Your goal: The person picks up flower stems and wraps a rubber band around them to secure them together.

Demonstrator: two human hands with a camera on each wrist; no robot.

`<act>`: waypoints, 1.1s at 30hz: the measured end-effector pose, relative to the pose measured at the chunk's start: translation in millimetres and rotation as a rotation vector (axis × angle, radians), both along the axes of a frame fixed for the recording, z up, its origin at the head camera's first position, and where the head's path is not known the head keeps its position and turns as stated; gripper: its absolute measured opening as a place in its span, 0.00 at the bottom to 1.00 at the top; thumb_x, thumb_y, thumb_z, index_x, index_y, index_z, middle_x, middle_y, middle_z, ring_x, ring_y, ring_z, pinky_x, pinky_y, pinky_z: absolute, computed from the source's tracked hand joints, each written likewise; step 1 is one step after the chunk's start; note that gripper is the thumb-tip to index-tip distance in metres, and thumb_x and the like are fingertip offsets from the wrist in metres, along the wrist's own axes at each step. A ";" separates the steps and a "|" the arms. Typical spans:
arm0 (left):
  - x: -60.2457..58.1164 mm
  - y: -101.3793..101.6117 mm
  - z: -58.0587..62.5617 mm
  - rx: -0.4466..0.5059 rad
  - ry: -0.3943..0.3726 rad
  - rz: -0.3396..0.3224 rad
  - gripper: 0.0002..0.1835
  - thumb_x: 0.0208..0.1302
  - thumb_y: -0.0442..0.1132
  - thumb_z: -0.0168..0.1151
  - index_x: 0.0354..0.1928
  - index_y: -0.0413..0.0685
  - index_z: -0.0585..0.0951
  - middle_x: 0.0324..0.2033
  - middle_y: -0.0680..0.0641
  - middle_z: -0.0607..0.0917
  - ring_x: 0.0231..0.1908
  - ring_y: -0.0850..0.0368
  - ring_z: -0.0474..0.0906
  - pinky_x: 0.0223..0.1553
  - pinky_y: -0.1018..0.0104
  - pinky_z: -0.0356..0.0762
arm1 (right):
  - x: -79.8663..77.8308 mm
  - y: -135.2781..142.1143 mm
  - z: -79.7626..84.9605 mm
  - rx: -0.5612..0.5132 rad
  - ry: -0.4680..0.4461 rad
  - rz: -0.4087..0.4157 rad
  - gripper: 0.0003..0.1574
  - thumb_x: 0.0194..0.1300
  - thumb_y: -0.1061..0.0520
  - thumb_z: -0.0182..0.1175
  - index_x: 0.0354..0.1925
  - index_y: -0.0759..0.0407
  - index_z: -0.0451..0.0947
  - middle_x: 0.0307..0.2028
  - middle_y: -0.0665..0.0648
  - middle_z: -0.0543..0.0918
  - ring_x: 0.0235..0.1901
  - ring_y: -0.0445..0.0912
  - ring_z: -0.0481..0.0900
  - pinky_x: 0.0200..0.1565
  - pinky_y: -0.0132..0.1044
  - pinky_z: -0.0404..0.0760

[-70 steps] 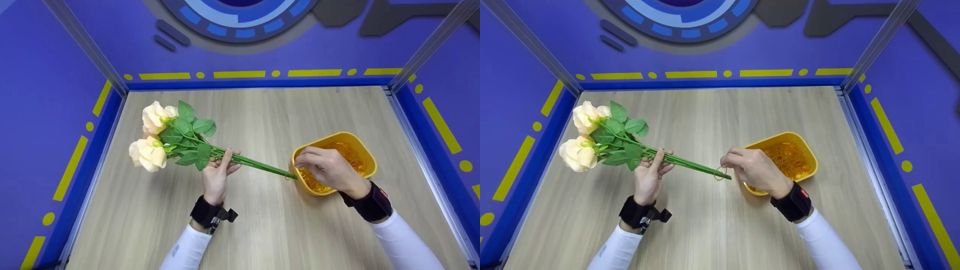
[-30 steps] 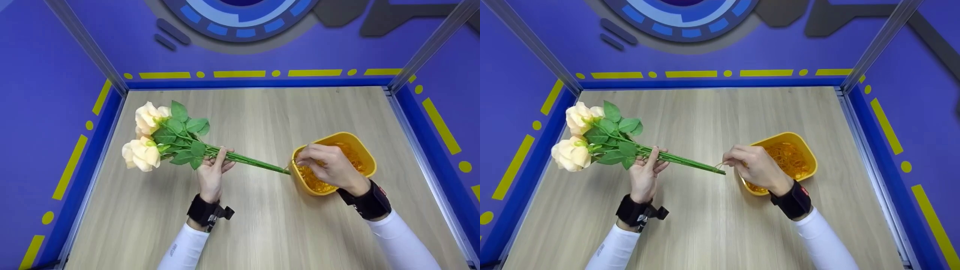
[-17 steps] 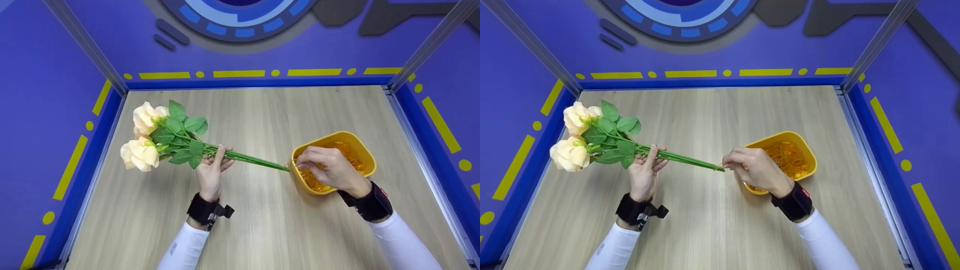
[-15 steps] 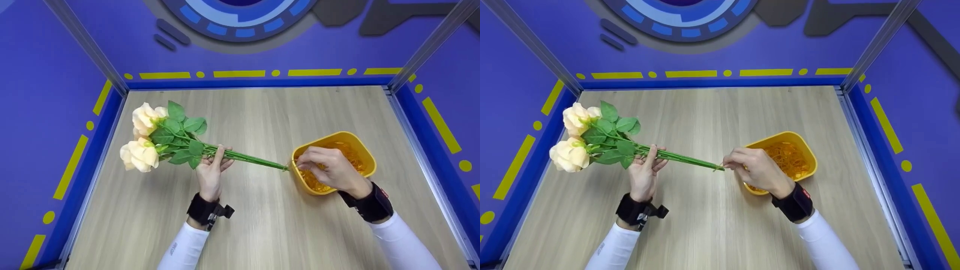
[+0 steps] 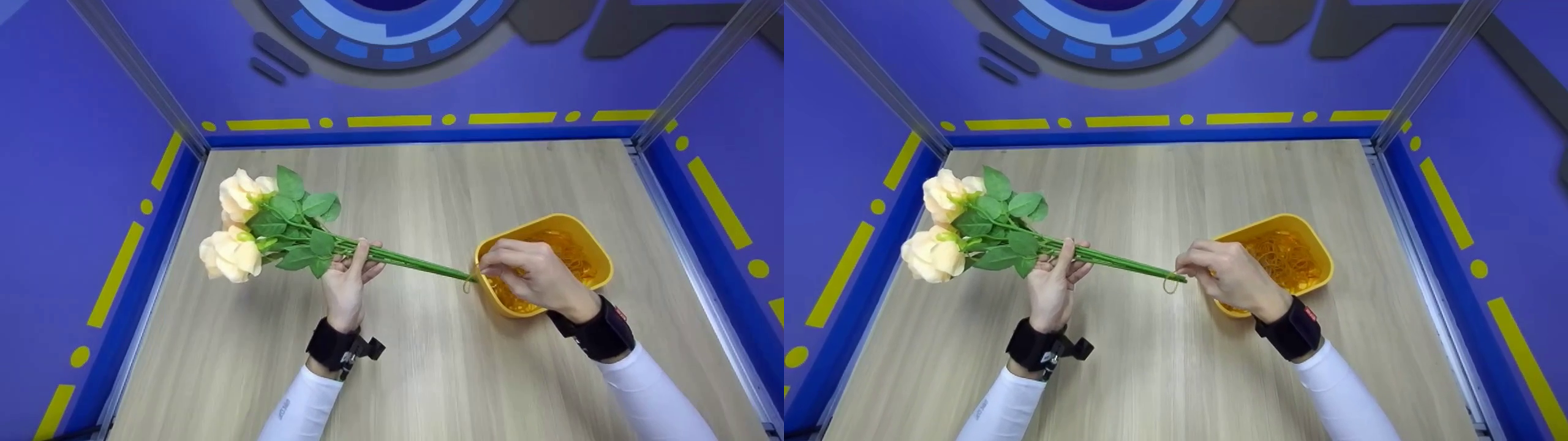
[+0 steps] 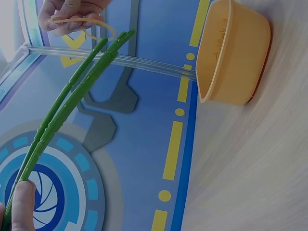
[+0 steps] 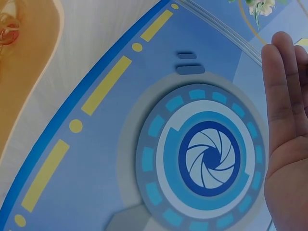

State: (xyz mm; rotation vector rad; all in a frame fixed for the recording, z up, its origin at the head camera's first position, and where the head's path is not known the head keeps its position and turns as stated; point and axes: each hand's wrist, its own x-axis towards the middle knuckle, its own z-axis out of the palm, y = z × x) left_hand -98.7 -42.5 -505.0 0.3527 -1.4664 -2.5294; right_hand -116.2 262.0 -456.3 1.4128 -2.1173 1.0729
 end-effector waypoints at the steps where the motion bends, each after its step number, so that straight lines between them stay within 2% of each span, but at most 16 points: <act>1: 0.4 -0.8 -0.1 0.000 -0.002 -0.003 0.08 0.77 0.32 0.62 0.48 0.31 0.82 0.33 0.49 0.94 0.32 0.61 0.93 0.36 0.69 0.94 | -0.4 -2.4 -0.2 0.001 0.003 0.001 0.22 0.52 0.78 0.73 0.42 0.61 0.86 0.35 0.56 0.89 0.30 0.42 0.82 0.34 0.26 0.87; 6: 2.9 0.0 -1.5 -0.012 -0.005 -0.025 0.10 0.77 0.33 0.62 0.48 0.28 0.83 0.33 0.48 0.94 0.32 0.61 0.92 0.36 0.69 0.94 | -2.9 -10.9 -0.5 0.004 -0.006 -0.015 0.19 0.54 0.78 0.73 0.40 0.60 0.86 0.34 0.55 0.89 0.29 0.43 0.83 0.34 0.26 0.87; 12: 5.0 5.5 -3.6 -0.033 0.005 -0.068 0.07 0.76 0.32 0.62 0.44 0.34 0.85 0.33 0.49 0.94 0.31 0.61 0.92 0.37 0.68 0.94 | -8.6 -19.7 -4.4 -0.015 -0.051 -0.027 0.18 0.56 0.77 0.72 0.40 0.60 0.86 0.32 0.55 0.89 0.27 0.41 0.81 0.31 0.25 0.84; 19: 7.8 10.4 -7.1 -0.024 0.019 -0.130 0.03 0.76 0.31 0.61 0.43 0.39 0.83 0.34 0.49 0.94 0.32 0.61 0.92 0.37 0.69 0.94 | -14.7 -29.7 -8.7 -0.016 -0.147 -0.022 0.13 0.62 0.74 0.71 0.40 0.59 0.86 0.30 0.53 0.88 0.28 0.40 0.83 0.32 0.22 0.85; 25: 10.6 12.9 -10.4 -0.043 -0.001 -0.175 0.04 0.77 0.31 0.61 0.46 0.36 0.82 0.36 0.49 0.94 0.34 0.61 0.93 0.39 0.68 0.94 | -19.9 -37.4 -11.1 -0.004 -0.221 -0.014 0.09 0.65 0.71 0.70 0.40 0.59 0.85 0.30 0.53 0.88 0.27 0.41 0.84 0.34 0.21 0.87; 33: 12.0 18.5 -14.1 -0.071 -0.026 -0.227 0.09 0.76 0.32 0.62 0.49 0.30 0.81 0.36 0.47 0.94 0.36 0.60 0.93 0.40 0.67 0.94 | -27.3 -50.5 -11.7 0.001 -0.274 0.007 0.07 0.68 0.69 0.68 0.40 0.58 0.86 0.30 0.52 0.89 0.27 0.41 0.84 0.32 0.22 0.86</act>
